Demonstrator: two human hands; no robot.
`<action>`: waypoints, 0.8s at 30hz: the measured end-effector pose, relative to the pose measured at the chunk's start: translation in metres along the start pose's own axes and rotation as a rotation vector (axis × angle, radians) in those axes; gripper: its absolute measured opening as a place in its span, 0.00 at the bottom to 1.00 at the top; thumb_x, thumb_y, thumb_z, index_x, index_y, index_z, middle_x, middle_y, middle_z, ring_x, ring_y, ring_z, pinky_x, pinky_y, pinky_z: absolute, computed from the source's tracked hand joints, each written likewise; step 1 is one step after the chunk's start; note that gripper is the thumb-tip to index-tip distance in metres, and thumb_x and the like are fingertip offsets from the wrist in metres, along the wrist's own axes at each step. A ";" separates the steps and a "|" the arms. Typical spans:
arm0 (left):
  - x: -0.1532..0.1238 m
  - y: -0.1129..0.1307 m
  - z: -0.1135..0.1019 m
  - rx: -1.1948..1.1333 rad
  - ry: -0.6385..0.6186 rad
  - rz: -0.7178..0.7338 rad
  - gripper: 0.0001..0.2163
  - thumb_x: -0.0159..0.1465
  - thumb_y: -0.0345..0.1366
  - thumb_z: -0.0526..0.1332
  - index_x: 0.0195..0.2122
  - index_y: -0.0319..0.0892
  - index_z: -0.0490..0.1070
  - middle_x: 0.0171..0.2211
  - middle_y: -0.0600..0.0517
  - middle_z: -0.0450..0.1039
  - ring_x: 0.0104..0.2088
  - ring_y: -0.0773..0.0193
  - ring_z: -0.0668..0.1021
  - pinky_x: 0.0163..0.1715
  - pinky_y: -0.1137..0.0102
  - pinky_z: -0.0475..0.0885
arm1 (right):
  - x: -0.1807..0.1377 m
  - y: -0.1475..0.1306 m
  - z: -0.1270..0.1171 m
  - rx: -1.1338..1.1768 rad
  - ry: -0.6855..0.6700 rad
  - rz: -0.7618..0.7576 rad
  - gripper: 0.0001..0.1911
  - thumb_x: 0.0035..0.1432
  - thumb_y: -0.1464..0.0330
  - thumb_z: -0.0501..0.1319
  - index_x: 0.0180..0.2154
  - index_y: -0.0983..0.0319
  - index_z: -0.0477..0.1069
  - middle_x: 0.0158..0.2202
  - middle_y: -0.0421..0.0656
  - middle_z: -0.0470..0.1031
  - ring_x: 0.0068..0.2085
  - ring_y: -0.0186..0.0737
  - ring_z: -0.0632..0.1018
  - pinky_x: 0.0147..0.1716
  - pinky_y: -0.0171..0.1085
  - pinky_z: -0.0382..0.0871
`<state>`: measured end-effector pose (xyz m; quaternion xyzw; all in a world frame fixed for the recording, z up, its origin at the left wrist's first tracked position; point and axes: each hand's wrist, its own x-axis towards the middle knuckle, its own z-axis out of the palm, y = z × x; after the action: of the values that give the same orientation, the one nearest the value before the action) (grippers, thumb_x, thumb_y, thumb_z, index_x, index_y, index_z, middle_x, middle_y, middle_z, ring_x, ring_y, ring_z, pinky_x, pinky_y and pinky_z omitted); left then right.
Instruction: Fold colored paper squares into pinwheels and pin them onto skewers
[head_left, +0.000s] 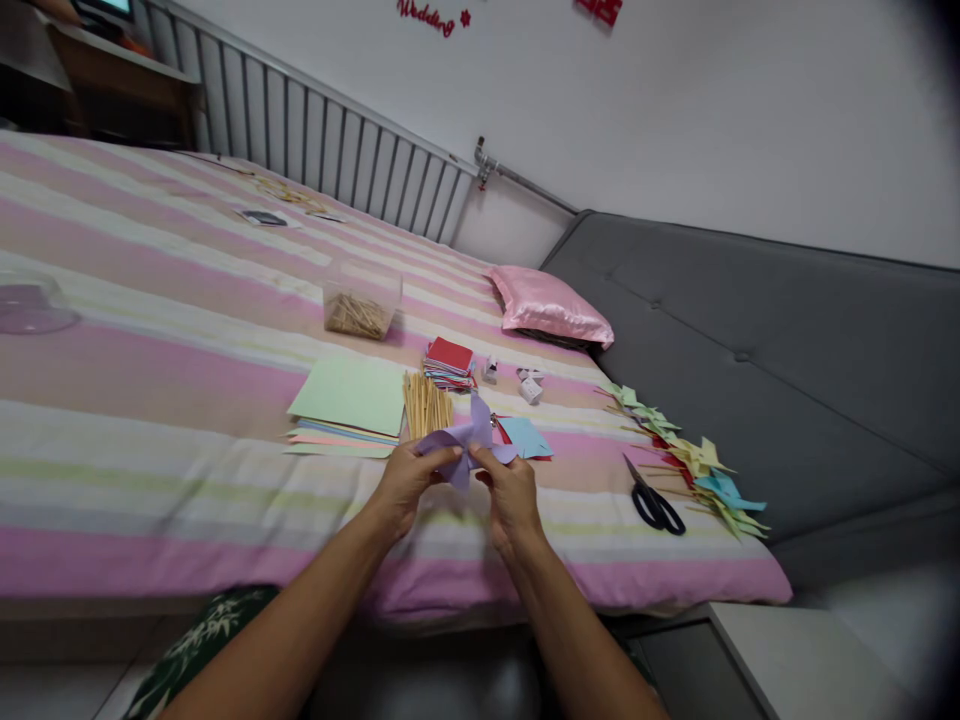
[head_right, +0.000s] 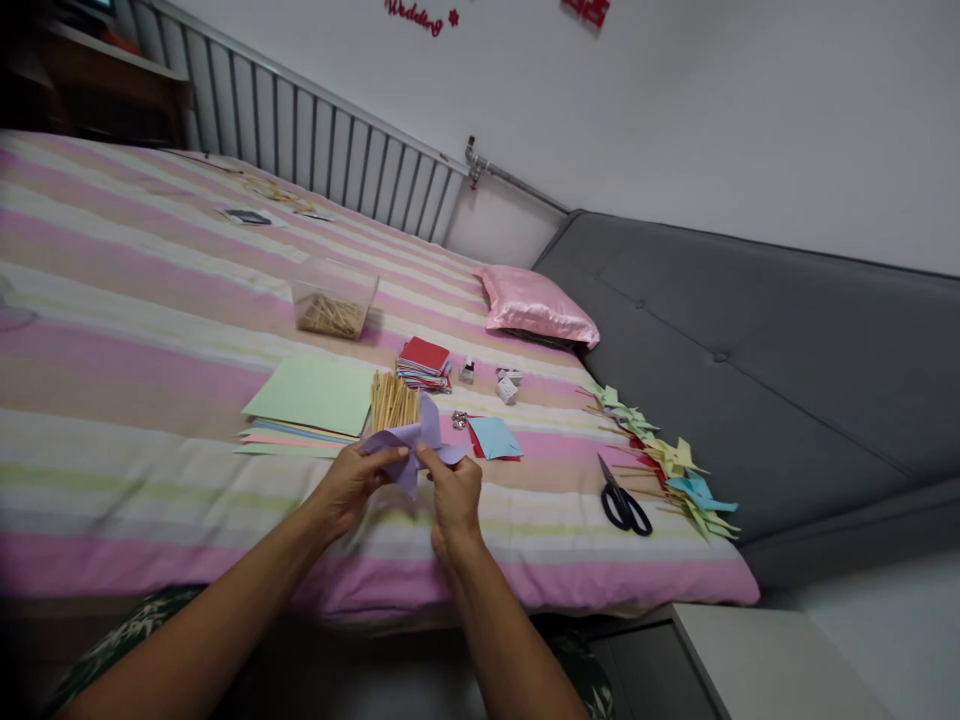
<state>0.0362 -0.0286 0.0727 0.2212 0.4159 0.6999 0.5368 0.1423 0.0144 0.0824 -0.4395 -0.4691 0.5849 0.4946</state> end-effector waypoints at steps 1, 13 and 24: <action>0.000 0.002 -0.001 0.021 -0.015 -0.010 0.12 0.44 0.35 0.70 0.30 0.38 0.77 0.25 0.50 0.76 0.24 0.66 0.75 0.27 0.71 0.68 | 0.002 -0.002 -0.003 -0.004 -0.023 0.022 0.12 0.37 0.64 0.68 0.23 0.65 0.72 0.22 0.39 0.73 0.24 0.33 0.70 0.25 0.33 0.63; 0.002 0.006 -0.008 0.274 -0.096 -0.039 0.11 0.42 0.38 0.70 0.20 0.36 0.74 0.18 0.52 0.71 0.20 0.69 0.68 0.22 0.75 0.58 | 0.009 -0.031 -0.023 -0.385 -0.387 0.027 0.09 0.38 0.67 0.66 0.17 0.65 0.70 0.16 0.37 0.67 0.20 0.29 0.65 0.20 0.31 0.57; 0.002 0.007 -0.011 0.339 -0.173 -0.082 0.10 0.42 0.37 0.69 0.18 0.36 0.72 0.17 0.55 0.67 0.20 0.70 0.66 0.23 0.74 0.57 | 0.016 -0.041 -0.030 -0.523 -0.566 -0.018 0.12 0.40 0.67 0.67 0.14 0.65 0.68 0.14 0.36 0.64 0.18 0.28 0.63 0.20 0.30 0.54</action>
<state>0.0236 -0.0305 0.0718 0.3505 0.4891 0.5755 0.5538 0.1763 0.0364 0.1165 -0.3676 -0.7243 0.5394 0.2220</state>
